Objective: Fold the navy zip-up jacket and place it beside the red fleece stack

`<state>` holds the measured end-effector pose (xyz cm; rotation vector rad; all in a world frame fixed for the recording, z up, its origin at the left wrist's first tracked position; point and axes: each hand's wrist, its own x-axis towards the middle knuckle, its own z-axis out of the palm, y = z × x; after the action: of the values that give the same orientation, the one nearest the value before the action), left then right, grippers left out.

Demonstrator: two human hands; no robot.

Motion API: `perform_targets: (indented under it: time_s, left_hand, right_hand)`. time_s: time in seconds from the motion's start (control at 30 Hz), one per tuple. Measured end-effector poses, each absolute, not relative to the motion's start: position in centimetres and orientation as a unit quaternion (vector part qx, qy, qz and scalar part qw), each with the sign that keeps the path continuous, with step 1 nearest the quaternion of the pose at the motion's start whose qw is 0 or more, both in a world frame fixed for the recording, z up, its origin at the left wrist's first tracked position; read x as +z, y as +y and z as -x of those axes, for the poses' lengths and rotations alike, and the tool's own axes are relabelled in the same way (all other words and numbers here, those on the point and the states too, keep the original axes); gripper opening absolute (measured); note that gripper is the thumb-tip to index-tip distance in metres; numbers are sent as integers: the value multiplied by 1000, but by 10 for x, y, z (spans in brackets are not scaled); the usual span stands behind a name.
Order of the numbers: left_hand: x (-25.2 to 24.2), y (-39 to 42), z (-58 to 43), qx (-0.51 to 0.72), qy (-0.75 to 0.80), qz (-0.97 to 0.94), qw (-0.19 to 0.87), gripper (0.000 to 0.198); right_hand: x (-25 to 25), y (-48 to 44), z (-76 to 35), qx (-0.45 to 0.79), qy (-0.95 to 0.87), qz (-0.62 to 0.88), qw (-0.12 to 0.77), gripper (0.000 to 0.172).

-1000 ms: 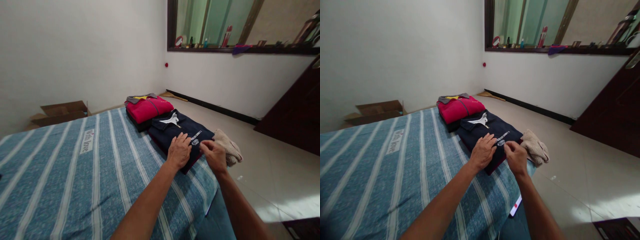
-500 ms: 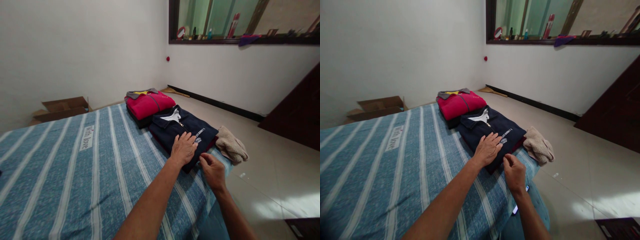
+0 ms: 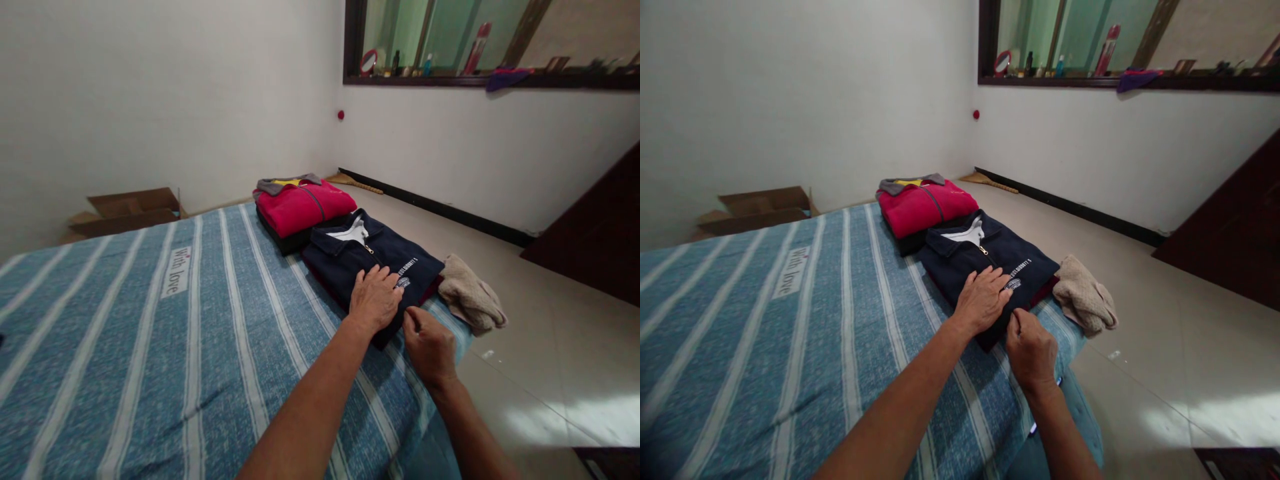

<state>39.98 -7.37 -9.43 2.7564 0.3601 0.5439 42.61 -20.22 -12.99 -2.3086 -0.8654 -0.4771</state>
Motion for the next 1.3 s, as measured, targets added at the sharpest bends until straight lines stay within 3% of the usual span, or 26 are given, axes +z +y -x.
perform_targets:
  time_s: [0.27,0.53,0.67,0.77,0.97,1.03,1.13,1.3]
  left_hand:
    - [-98,-76,-399,214,125,-958,144,31]
    - [-100,-78,-396,242,130,-948,160,30]
    - [-102,-78,-396,247,133,-943,178,29]
    - [-100,-78,-395,238,133,-943,190,29]
    - [-97,-78,-394,227,138,-943,202,29]
    - [-96,-78,-394,226,137,-942,205,29]
    - [-97,-78,-394,231,136,-941,207,28]
    - [-96,-78,-394,240,137,-939,204,28]
  right_hand:
    - [-129,-201,-429,-215,-349,883,230,31]
    - [-118,-219,-434,-160,-342,867,325,23]
    - [-110,-246,-437,-113,-337,880,317,19]
    - [-107,-266,-439,-59,-347,902,248,23]
    - [-102,-290,-444,42,-325,945,-19,27]
    - [-101,-294,-447,33,-311,949,-43,27]
    - [-98,-292,-450,-3,-305,952,27,38]
    - [-95,-258,-447,3,-301,921,247,32]
